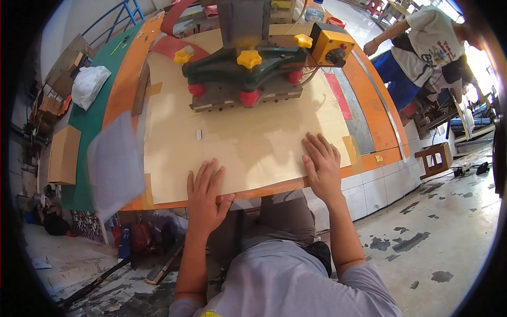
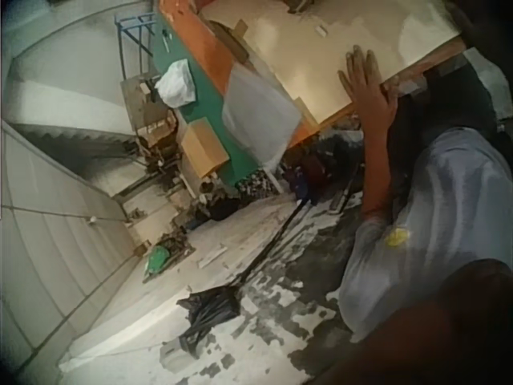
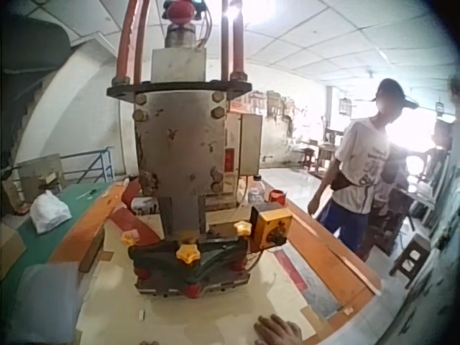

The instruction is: The person operates an industrial press to process plastic or foam sheets. The person positions a large material sheet on the work surface, aligns it under the press head, and activates the machine by hand multiple times, occasionally rotating or shifting the sheet between presses.

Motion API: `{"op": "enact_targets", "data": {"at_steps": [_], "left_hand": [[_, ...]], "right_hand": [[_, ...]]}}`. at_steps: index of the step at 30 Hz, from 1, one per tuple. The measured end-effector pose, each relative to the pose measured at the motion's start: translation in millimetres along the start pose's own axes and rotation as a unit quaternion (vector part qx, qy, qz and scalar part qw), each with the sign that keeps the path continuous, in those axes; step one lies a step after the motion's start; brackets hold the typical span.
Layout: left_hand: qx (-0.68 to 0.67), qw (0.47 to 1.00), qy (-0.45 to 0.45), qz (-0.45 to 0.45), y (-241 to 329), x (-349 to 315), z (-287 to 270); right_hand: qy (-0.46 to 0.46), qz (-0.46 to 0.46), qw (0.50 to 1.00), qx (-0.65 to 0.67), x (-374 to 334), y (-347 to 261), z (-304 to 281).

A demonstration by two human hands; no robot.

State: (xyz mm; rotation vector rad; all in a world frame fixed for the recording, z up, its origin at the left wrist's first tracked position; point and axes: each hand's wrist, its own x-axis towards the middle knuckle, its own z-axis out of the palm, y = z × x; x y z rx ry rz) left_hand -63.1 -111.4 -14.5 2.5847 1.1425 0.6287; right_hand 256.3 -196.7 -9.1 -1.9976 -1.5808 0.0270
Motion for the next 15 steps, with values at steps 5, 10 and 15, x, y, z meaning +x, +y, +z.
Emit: {"op": "enact_targets", "data": {"at_steps": [5,10,15], "left_hand": [[-0.014,1.000,0.013,0.005,-5.9,-8.1,-0.6],[-0.055,0.996,0.068,-0.010,-26.2,-41.8,-1.4],[0.103,0.970,0.200,-0.090,-65.4,-89.1,30.9]], "right_hand": [[0.007,-0.016,0.999,0.027,-6.7,3.2,-1.5],[0.084,-0.028,0.995,0.056,-30.2,18.4,1.7],[0.215,-0.087,0.973,-0.008,-63.1,47.0,41.1]]}}
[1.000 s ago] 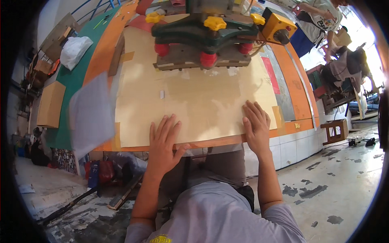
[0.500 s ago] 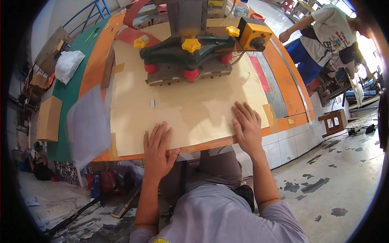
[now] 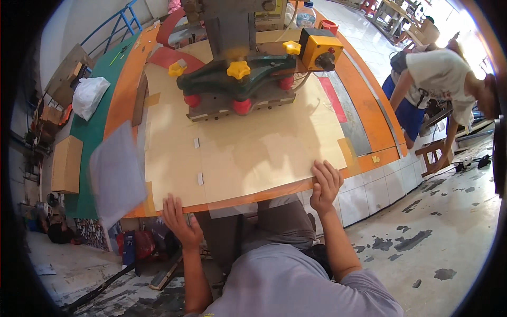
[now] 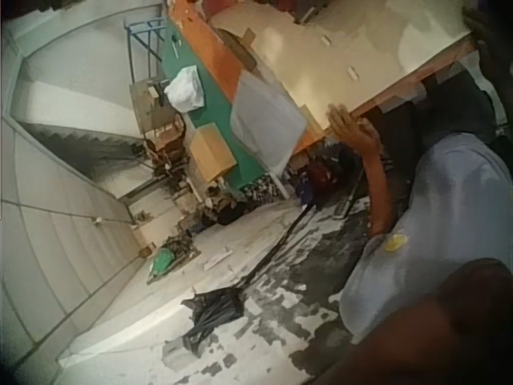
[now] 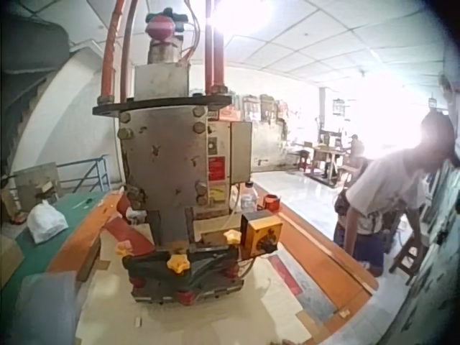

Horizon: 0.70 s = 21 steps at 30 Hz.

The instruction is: The person operates an industrial press to process plastic or foam sheets. The person positions a large material sheet on the work surface, aligns it under the press head, and activates the machine by hand multiple times, occasionally rotating or shifting the sheet between presses.

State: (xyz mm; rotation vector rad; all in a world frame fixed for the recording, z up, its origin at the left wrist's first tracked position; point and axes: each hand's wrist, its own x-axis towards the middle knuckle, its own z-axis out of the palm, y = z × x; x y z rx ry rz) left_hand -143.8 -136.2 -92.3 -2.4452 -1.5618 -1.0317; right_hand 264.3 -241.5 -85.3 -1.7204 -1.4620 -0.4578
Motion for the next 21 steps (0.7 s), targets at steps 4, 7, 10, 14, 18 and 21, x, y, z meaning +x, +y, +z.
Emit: {"op": "enact_targets", "data": {"at_steps": [4,7,10,14,18,21], "left_hand": [[0.063,0.993,0.093,0.035,-19.5,-17.4,39.7],[0.033,0.982,0.182,0.032,-13.4,-6.7,56.7],[0.031,0.978,0.205,0.026,-11.9,-7.2,59.1],[0.045,0.985,0.163,0.016,-12.6,-13.1,51.0],[0.040,0.992,0.117,0.009,-2.8,-5.6,34.2],[-0.022,0.989,0.147,-0.015,6.9,12.1,10.4]], "right_hand": [[0.047,0.006,0.999,0.005,-7.3,2.5,13.5],[0.052,-0.003,0.999,-0.006,-9.5,4.3,14.7],[0.032,-0.006,0.999,0.000,-12.1,4.4,10.1],[0.016,0.005,1.000,0.000,-8.5,1.7,7.8],[-0.002,0.016,1.000,0.010,3.1,-3.7,-1.9],[-0.009,0.025,0.999,0.027,19.3,-13.7,-14.6]]}}
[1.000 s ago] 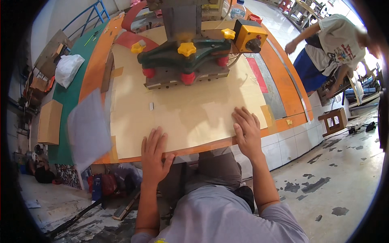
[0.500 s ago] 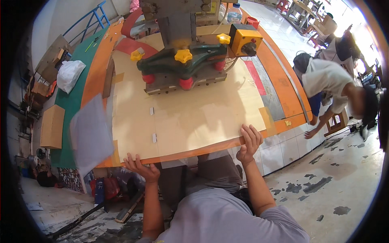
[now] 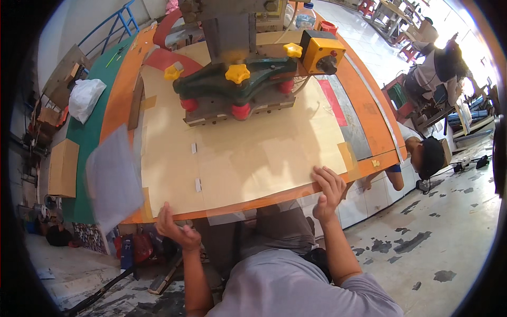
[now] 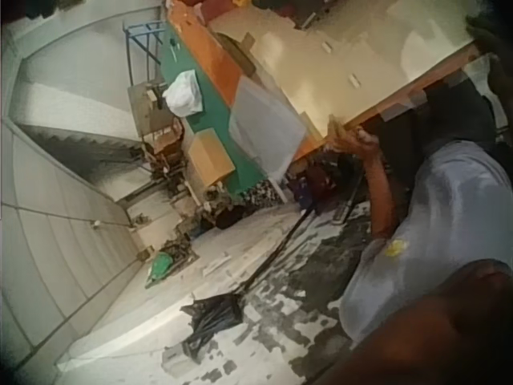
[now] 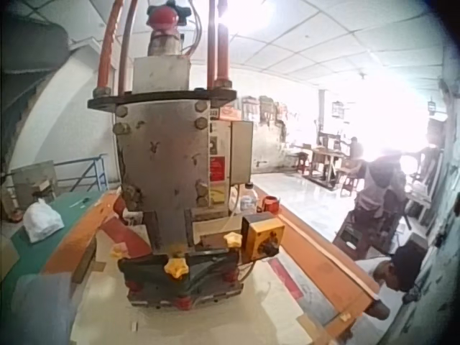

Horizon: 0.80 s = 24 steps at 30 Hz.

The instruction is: The person operates an industrial press to process plastic or foam sheets. The person positions a large material sheet on the work surface, aligns it under the press head, and activates the machine by hand multiple times, occasionally rotating or shifting the sheet between presses.

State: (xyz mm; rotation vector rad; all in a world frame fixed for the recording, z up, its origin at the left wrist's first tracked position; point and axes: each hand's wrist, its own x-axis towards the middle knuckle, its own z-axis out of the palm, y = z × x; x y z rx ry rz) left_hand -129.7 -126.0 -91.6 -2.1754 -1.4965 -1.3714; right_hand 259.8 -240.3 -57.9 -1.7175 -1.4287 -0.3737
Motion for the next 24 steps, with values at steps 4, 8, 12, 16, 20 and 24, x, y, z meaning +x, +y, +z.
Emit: {"op": "enact_targets", "data": {"at_steps": [4,8,12,16,20,24], "left_hand": [[0.024,0.997,-0.061,-0.051,-11.8,47.8,-18.1],[-0.032,0.971,-0.235,-0.030,-2.4,134.9,7.5],[-0.091,0.949,-0.303,-0.005,-13.4,177.4,65.1],[-0.102,0.939,-0.329,0.020,-37.1,191.0,126.6],[-0.088,0.937,-0.337,0.008,-37.7,195.0,148.8],[-0.128,0.934,-0.333,-0.008,-37.8,198.5,152.9]], "right_hand": [[-0.013,0.030,0.999,0.027,31.8,1.3,-14.1],[-0.154,0.055,0.986,-0.017,98.8,15.9,4.2],[-0.226,0.031,0.973,-0.027,142.6,49.6,54.1],[-0.276,0.049,0.959,-0.041,173.7,66.3,97.6],[-0.266,0.078,0.961,0.010,178.3,73.8,112.5],[-0.235,0.086,0.965,0.073,177.1,74.0,107.4]]}}
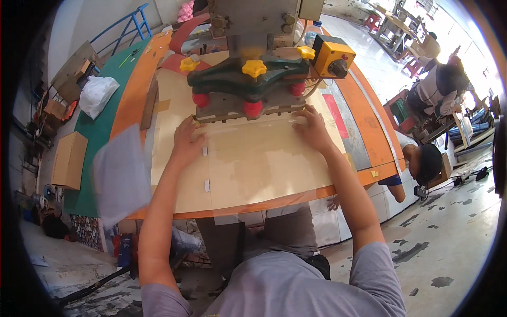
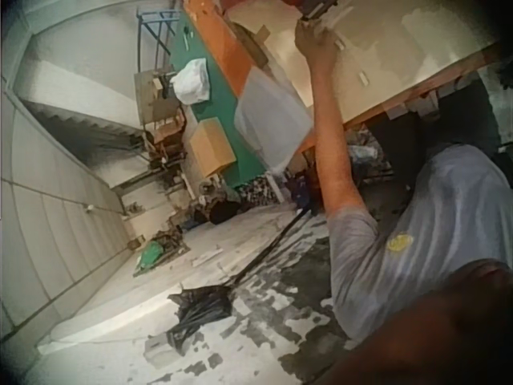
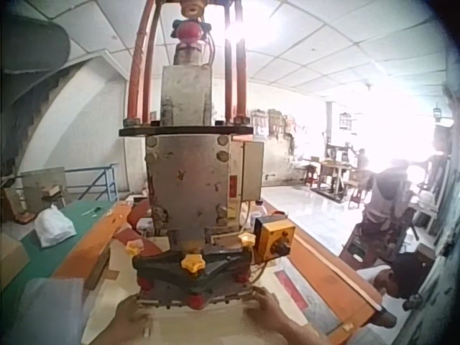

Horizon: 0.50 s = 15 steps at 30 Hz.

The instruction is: The person operates an industrial press to process plastic or foam sheets. The person positions a large material sheet on the work surface, aligns it under the press head, and activates the machine by hand multiple times, occasionally rotating or shifting the sheet between presses.

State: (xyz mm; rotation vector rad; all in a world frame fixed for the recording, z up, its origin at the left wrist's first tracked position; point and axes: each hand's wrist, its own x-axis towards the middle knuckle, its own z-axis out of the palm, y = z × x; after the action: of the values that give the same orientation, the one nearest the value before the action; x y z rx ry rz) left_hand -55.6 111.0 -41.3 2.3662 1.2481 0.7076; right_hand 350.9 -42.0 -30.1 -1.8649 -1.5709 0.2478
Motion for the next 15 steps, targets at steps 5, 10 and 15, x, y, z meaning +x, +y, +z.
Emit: {"op": "enact_targets", "data": {"at_steps": [5,10,15], "left_hand": [[-0.037,0.998,-0.054,-0.009,3.6,-0.5,-5.9],[-0.053,0.995,-0.079,0.003,12.4,-18.9,-12.8],[0.069,0.990,-0.104,0.072,66.9,-41.6,-14.1]], "right_hand": [[0.034,-0.017,0.998,0.048,-3.7,-2.8,-2.8],[-0.023,-0.042,0.999,-0.002,-26.9,-15.4,-17.5],[-0.068,-0.107,0.991,-0.052,-48.4,-58.2,-6.3]]}}
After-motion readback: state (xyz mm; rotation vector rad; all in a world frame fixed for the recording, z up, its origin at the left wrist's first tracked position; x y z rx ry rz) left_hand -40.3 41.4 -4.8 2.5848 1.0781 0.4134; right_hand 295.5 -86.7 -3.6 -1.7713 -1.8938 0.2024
